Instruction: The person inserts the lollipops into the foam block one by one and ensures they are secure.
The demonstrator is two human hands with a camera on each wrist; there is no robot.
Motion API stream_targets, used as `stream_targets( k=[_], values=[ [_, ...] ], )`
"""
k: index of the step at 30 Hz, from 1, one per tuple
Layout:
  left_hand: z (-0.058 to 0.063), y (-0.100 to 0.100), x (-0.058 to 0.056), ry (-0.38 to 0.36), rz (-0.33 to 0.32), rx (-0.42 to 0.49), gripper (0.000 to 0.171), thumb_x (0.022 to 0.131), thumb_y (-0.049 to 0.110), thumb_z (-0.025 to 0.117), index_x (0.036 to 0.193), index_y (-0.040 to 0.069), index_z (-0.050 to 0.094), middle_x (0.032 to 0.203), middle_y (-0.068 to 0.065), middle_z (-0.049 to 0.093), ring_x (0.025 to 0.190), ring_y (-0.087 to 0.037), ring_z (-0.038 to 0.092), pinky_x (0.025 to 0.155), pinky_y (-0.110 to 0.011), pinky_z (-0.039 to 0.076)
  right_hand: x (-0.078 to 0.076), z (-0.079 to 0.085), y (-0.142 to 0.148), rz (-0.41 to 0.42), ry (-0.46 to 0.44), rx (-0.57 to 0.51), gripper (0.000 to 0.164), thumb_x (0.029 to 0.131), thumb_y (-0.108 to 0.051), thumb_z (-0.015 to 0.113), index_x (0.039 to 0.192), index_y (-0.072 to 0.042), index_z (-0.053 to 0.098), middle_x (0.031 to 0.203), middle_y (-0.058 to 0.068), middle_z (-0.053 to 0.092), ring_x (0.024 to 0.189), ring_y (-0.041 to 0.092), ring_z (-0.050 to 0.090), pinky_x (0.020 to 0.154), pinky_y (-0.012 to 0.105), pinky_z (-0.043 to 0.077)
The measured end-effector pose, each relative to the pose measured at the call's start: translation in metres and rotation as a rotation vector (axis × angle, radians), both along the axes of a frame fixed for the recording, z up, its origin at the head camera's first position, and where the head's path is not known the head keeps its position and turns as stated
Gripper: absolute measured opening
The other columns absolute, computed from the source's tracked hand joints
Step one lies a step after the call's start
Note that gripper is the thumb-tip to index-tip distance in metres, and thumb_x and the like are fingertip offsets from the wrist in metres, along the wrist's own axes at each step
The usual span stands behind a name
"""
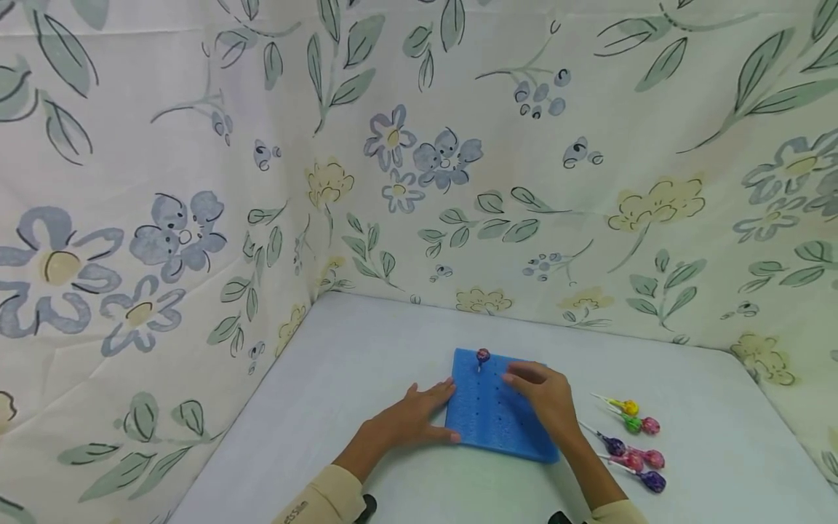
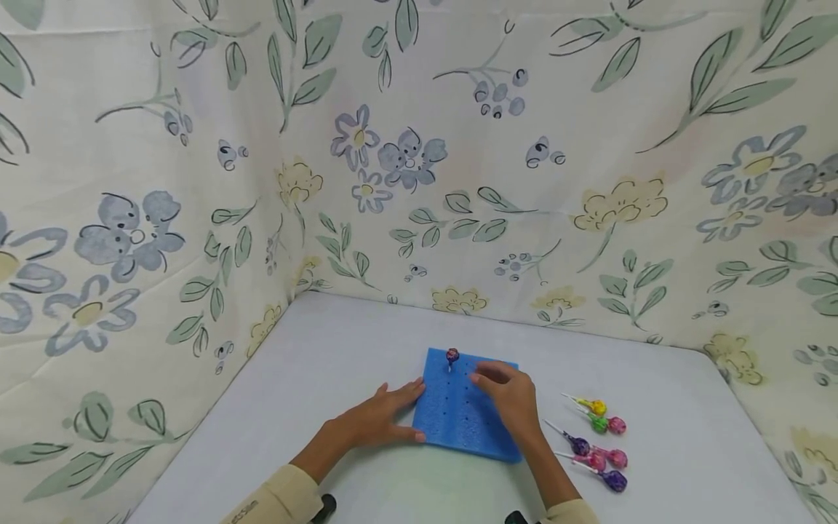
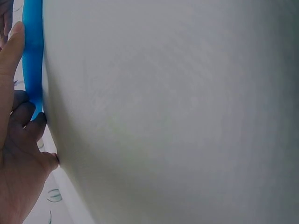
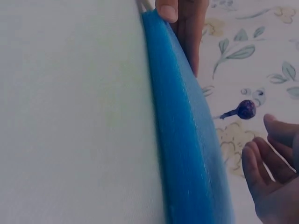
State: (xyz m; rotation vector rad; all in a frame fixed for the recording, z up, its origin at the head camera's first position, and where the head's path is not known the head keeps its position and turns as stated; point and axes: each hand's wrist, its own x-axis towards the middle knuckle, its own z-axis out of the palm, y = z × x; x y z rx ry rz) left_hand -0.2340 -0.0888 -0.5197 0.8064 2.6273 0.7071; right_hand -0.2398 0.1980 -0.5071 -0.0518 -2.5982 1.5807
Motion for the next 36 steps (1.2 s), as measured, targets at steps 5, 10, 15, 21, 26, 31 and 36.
stream_targets(
  k=[5,10,15,21,26,31,36],
  values=[
    [0.001,0.0,-0.001,-0.001,0.005,0.004,0.1,0.093,0.069,0.069,0.17,0.018,0.027,0.177,0.005,0.021,0.163,-0.018,0.022,0.132,-0.059,0.01,0.008,0.003,0.014,-0.005,-0.016,0.019,0.046,0.099,-0.044,0.076,0.132,-0.013,0.075,0.129,0.005,0.075,0.125,0.026,0.069,0.102,0.035,0.059],
    [0.001,0.0,-0.002,-0.006,0.006,0.013,0.101,0.093,0.069,0.068,0.17,0.017,0.027,0.177,0.004,0.021,0.163,-0.019,0.022,0.132,-0.059,0.01,0.014,0.003,0.025,-0.011,-0.056,0.028,0.047,0.1,-0.043,0.074,0.136,-0.013,0.072,0.133,0.007,0.074,0.127,0.027,0.068,0.102,0.031,0.058],
    [0.0,0.0,-0.002,0.002,0.006,0.001,0.102,0.093,0.07,0.068,0.17,0.017,0.027,0.177,0.004,0.022,0.163,-0.018,0.022,0.133,-0.058,0.011,0.021,0.005,0.035,-0.012,-0.066,0.01,0.051,0.1,-0.046,0.074,0.137,-0.012,0.071,0.135,0.007,0.073,0.128,0.026,0.067,0.094,0.013,0.054],
    [-0.001,0.001,-0.002,-0.003,0.005,0.009,0.102,0.093,0.069,0.068,0.17,0.016,0.027,0.177,0.003,0.021,0.163,-0.019,0.023,0.133,-0.059,0.01,0.03,0.009,0.044,-0.023,-0.075,0.006,0.052,0.099,-0.047,0.074,0.136,-0.011,0.071,0.135,0.007,0.073,0.127,0.026,0.068,0.091,0.012,0.054],
    [-0.003,0.001,-0.002,-0.009,0.008,0.005,0.102,0.093,0.07,0.068,0.17,0.017,0.027,0.177,0.004,0.021,0.163,-0.018,0.023,0.133,-0.058,0.01,0.039,0.01,0.052,-0.036,-0.082,0.028,0.055,0.098,-0.05,0.075,0.136,-0.011,0.071,0.135,0.008,0.073,0.125,0.026,0.068,0.088,0.01,0.053],
    [-0.002,0.001,-0.001,-0.014,0.013,0.003,0.102,0.093,0.07,0.068,0.17,0.017,0.027,0.176,0.005,0.022,0.163,-0.017,0.022,0.133,-0.058,0.01,0.047,0.013,0.062,-0.066,-0.078,0.058,0.056,0.098,-0.05,0.074,0.136,-0.009,0.071,0.135,0.011,0.073,0.118,0.021,0.073,0.087,0.013,0.057],
    [0.001,0.002,0.0,-0.021,0.02,0.008,0.102,0.093,0.069,0.07,0.17,0.017,0.027,0.176,0.005,0.022,0.163,-0.017,0.022,0.133,-0.058,0.01,0.053,0.012,0.073,-0.093,-0.076,0.057,0.059,0.097,-0.053,0.074,0.135,-0.007,0.071,0.131,0.011,0.075,0.105,0.013,0.077,0.084,0.012,0.057]
  ],
)
